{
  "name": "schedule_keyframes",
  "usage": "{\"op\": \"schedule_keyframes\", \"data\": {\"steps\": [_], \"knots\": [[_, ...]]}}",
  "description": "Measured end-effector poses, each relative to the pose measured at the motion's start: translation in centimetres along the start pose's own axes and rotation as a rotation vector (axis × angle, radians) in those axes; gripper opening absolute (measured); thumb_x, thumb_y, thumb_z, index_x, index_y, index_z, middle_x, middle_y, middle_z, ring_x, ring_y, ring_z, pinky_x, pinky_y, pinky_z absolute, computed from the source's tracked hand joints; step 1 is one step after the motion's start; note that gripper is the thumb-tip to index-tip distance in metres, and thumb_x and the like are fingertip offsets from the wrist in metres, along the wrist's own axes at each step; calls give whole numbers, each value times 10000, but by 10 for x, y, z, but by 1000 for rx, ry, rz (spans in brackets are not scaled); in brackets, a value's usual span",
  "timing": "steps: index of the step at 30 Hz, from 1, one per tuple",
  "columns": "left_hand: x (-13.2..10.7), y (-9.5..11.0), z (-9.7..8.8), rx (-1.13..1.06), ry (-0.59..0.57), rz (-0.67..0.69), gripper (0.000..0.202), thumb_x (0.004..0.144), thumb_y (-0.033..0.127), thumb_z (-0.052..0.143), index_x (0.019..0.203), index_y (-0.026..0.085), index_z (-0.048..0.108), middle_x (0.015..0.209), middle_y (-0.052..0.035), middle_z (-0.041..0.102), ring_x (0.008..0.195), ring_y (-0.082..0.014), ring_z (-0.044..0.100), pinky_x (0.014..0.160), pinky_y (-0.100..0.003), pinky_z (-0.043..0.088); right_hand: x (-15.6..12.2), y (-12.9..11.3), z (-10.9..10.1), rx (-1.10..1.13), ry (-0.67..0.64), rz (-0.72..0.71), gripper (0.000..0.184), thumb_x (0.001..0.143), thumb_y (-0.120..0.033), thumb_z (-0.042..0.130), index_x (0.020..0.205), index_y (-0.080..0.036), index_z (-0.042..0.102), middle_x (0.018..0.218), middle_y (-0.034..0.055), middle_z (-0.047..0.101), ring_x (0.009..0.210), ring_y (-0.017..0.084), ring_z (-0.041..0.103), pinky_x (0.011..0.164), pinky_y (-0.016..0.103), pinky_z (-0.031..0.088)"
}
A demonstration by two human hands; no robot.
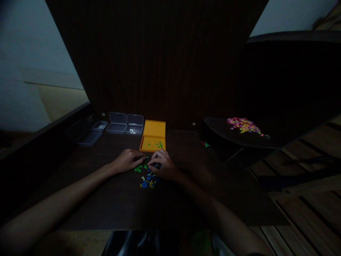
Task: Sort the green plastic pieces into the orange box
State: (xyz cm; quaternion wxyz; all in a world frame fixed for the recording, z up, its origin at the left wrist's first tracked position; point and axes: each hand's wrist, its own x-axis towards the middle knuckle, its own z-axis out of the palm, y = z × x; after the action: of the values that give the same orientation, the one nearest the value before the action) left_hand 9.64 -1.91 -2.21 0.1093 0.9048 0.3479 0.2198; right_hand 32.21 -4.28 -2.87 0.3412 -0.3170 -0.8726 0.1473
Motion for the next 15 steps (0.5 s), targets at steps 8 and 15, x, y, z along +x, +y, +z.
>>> {"op": "schedule_keyframes", "data": {"steps": [8,15], "knots": [[0,1,0,73,-14,45,267,945,250,474,1023,201,725,838,-46,749,748,-170,694,650,-228,444,-2,-2,-4,6,-95,-80,142,834,-176,642,922,-237,736,916,33,589,902,188,523,829,374,417],[0,4,-2,80,-17,32,277,949,250,465,1056,210,717,900,-46,756,784,-172,698,670,-231,456,-5,-6,-4,-181,-119,-209,195,845,-133,528,932,-213,683,950,50,588,865,202,483,766,359,344]]}}
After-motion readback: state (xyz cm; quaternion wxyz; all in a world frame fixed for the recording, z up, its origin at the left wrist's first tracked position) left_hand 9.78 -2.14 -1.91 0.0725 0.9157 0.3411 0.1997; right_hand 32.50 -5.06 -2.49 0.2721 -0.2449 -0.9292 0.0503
